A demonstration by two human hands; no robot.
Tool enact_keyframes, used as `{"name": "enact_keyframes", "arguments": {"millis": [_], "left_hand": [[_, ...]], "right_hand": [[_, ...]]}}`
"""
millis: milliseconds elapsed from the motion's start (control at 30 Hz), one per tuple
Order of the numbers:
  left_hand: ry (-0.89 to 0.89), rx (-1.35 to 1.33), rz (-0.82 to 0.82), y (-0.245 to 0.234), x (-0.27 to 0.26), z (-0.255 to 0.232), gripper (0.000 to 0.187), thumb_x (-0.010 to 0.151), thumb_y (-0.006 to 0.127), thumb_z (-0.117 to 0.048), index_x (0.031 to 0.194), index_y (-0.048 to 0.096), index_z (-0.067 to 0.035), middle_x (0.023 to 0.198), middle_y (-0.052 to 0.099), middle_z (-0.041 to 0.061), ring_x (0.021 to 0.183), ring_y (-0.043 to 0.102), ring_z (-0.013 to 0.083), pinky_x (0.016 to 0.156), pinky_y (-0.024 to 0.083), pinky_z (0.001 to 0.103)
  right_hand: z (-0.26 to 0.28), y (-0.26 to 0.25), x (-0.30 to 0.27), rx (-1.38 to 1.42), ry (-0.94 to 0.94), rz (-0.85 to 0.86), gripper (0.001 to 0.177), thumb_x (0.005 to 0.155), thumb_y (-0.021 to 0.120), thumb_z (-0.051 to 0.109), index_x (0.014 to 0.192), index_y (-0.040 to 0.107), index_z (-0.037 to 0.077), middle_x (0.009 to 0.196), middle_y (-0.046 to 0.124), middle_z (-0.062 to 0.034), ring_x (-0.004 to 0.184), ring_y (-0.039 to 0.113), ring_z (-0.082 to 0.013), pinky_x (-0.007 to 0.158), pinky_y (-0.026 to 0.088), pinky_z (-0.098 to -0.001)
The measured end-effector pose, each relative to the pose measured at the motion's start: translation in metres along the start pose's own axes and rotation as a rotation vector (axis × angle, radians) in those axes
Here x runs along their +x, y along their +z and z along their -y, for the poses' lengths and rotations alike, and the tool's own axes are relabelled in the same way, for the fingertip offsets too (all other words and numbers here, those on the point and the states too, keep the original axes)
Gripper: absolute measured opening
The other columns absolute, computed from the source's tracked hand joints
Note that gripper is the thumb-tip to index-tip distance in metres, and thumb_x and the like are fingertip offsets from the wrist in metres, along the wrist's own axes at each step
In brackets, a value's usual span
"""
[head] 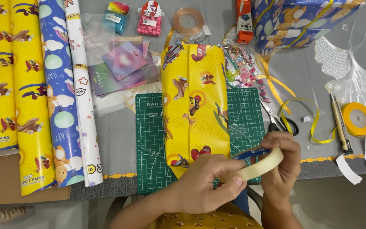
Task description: Wrapping a small cardboard box with yellow patterned gift paper using tape and scissors on a cutting mat.
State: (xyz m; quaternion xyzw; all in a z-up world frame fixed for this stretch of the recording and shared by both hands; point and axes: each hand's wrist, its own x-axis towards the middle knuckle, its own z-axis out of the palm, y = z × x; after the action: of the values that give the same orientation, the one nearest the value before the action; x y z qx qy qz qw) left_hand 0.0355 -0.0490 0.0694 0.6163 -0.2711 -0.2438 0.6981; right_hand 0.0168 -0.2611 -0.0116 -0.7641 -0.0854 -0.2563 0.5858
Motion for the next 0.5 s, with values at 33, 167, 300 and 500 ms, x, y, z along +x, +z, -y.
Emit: {"name": "enact_keyframes", "arguments": {"millis": [33, 167, 300, 500], "left_hand": [[0.0, -0.001, -0.001, -0.001, 0.0, 0.0, 0.035, 0.101, 0.048, -0.034, 0.074, 0.053, -0.012, 0.064, 0.045, -0.002, 0.061, 0.043, 0.0118, 0.059, 0.032, 0.032], [-0.001, 0.156, 0.063, -0.004, 0.0, -0.004, 0.03, 0.096, 0.046, -0.034, 0.073, 0.048, -0.015, 0.065, 0.04, -0.001, 0.063, 0.041, 0.0156, 0.061, 0.03, 0.035], [0.001, 0.246, 0.098, 0.0, -0.001, -0.001, 0.015, 0.087, 0.048, -0.025, 0.076, 0.052, -0.016, 0.065, 0.049, -0.003, 0.06, 0.045, 0.0157, 0.057, 0.034, 0.036], [0.107, 0.152, 0.092, 0.001, -0.003, 0.007, 0.026, 0.1, 0.044, -0.021, 0.076, 0.048, -0.012, 0.065, 0.053, 0.0, 0.056, 0.046, 0.0191, 0.056, 0.033, 0.036]], "right_hand": [[0.001, -0.001, 0.001, 0.0, 0.001, 0.001, 0.008, 0.102, 0.054, 0.01, 0.109, 0.051, 0.011, 0.104, 0.055, -0.0087, 0.097, 0.055, -0.0171, 0.081, 0.047, -0.0255], [0.012, -0.005, 0.004, -0.124, -0.059, -0.011, 0.002, 0.106, 0.052, 0.007, 0.106, 0.054, 0.007, 0.103, 0.053, -0.012, 0.09, 0.057, -0.0167, 0.067, 0.055, -0.0206], [0.018, -0.008, 0.008, -0.254, -0.116, 0.005, 0.017, 0.107, 0.049, -0.01, 0.105, 0.059, 0.003, 0.1, 0.055, -0.0135, 0.088, 0.058, -0.0167, 0.062, 0.056, -0.0168], [0.013, -0.009, 0.008, -0.282, -0.146, 0.016, 0.015, 0.107, 0.049, -0.008, 0.103, 0.059, 0.002, 0.098, 0.059, -0.0151, 0.09, 0.061, -0.0233, 0.082, 0.052, -0.0322]]}}
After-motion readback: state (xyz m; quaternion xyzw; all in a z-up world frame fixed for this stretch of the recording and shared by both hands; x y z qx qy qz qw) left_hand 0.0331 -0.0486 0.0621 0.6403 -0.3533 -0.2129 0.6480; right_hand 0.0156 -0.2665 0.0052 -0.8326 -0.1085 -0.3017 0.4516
